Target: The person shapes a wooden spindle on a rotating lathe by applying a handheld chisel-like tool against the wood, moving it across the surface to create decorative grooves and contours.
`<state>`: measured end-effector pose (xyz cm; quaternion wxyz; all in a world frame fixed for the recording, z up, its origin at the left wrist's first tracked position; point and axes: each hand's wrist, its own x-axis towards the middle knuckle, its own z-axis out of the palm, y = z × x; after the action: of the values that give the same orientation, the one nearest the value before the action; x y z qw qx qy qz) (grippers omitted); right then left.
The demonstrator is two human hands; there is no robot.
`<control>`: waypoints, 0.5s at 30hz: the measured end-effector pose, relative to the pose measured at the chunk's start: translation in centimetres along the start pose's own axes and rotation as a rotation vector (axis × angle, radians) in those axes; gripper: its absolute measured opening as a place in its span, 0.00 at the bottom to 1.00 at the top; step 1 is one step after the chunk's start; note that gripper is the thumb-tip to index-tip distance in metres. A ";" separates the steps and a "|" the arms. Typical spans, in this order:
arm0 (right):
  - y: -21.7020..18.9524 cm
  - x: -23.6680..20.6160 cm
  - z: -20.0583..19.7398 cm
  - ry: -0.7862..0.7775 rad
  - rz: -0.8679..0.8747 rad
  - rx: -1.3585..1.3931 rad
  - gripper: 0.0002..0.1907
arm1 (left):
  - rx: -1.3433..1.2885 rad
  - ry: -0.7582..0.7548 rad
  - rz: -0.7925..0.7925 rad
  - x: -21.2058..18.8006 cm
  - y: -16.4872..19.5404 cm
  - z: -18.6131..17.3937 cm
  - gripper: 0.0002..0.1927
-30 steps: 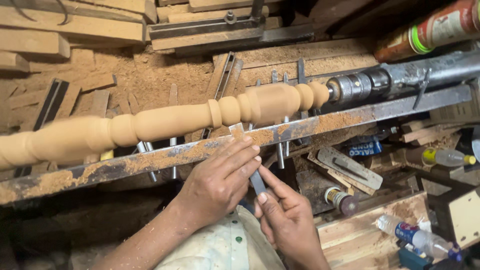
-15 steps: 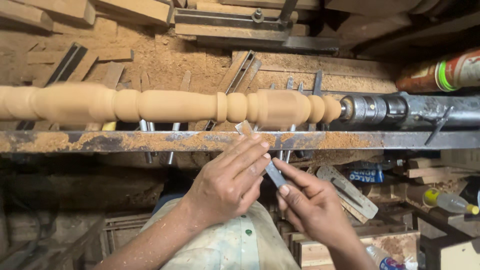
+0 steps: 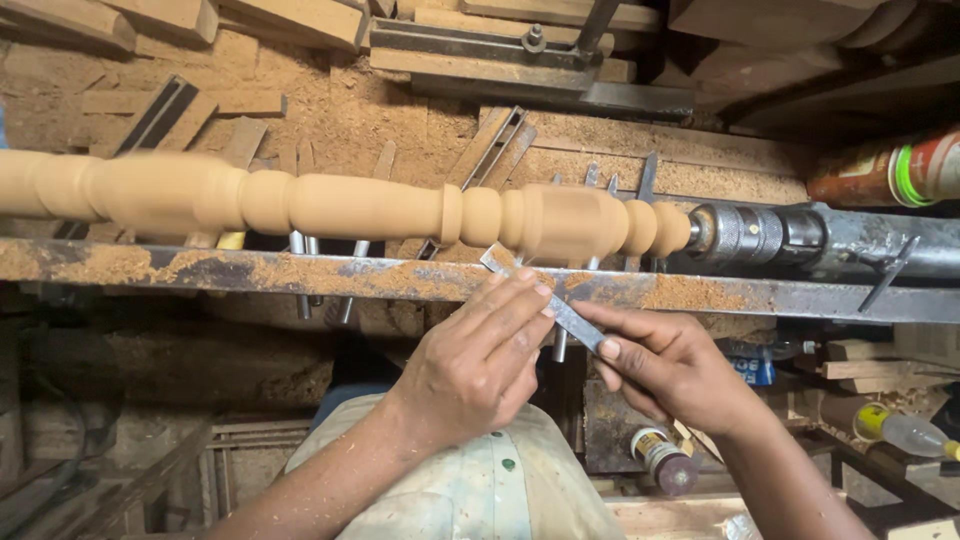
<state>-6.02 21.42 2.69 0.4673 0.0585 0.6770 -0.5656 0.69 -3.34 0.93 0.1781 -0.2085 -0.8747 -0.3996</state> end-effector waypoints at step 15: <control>2.2 -2.5 12.5 0.403 0.001 0.343 0.29 | -0.039 -0.080 0.066 0.6 -1.8 -3.7 0.15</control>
<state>3.81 13.05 3.84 0.3066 0.2488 0.6506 -0.6487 -0.17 -7.11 2.41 0.1519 -0.2563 -0.8659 -0.4017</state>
